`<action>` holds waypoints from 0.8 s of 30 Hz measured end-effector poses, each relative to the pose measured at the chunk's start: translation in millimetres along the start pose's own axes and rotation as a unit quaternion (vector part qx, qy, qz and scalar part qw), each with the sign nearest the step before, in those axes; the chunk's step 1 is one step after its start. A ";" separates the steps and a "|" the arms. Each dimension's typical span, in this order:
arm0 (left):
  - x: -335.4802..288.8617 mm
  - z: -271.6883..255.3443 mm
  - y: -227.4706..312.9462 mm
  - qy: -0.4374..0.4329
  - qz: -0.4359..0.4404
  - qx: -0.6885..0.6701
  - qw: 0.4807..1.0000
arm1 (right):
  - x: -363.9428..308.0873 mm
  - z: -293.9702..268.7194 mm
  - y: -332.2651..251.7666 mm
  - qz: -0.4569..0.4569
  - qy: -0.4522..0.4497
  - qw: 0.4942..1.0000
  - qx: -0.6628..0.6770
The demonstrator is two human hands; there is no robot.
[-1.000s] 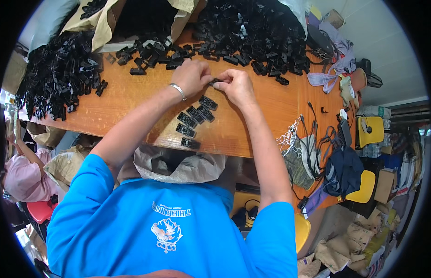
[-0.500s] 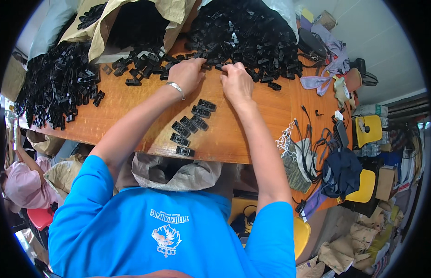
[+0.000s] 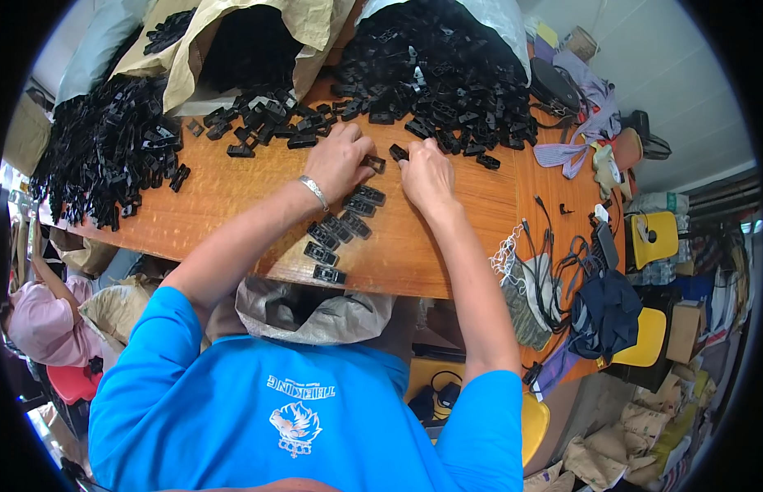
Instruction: Assembling small black plastic buckle components at a workbench.
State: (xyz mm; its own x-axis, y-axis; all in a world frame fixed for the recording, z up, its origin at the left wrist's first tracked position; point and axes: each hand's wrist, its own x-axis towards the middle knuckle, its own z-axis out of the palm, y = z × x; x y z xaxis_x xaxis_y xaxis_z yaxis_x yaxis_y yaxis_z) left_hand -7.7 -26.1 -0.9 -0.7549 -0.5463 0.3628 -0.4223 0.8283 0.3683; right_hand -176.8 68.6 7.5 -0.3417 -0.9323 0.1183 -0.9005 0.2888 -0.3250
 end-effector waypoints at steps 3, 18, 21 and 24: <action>-6.6 3.1 -9.5 -0.022 -0.037 -0.088 0.995 | -3.4 -1.5 -0.9 -0.017 0.037 0.999 0.032; -1.1 -3.9 -14.5 -0.087 -0.100 -0.093 0.987 | -4.9 6.4 -25.8 -0.199 0.027 0.978 0.060; 1.0 -6.4 -22.7 -0.103 -0.079 -0.132 0.983 | -1.6 6.2 -24.2 -0.211 0.040 0.974 0.076; 8.5 -13.0 -23.9 -0.148 -0.146 -0.188 0.960 | 6.2 1.5 -19.9 -0.149 -0.022 0.977 0.154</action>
State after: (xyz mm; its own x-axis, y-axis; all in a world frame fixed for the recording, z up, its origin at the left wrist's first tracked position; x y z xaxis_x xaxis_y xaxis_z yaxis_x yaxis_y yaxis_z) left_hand 2.4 -52.2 4.6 -0.7650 -0.6427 -0.0412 -0.4683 0.5112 0.7207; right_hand -160.5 56.7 13.3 -0.0592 -0.9756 0.2116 -0.8319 -0.0689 -0.5507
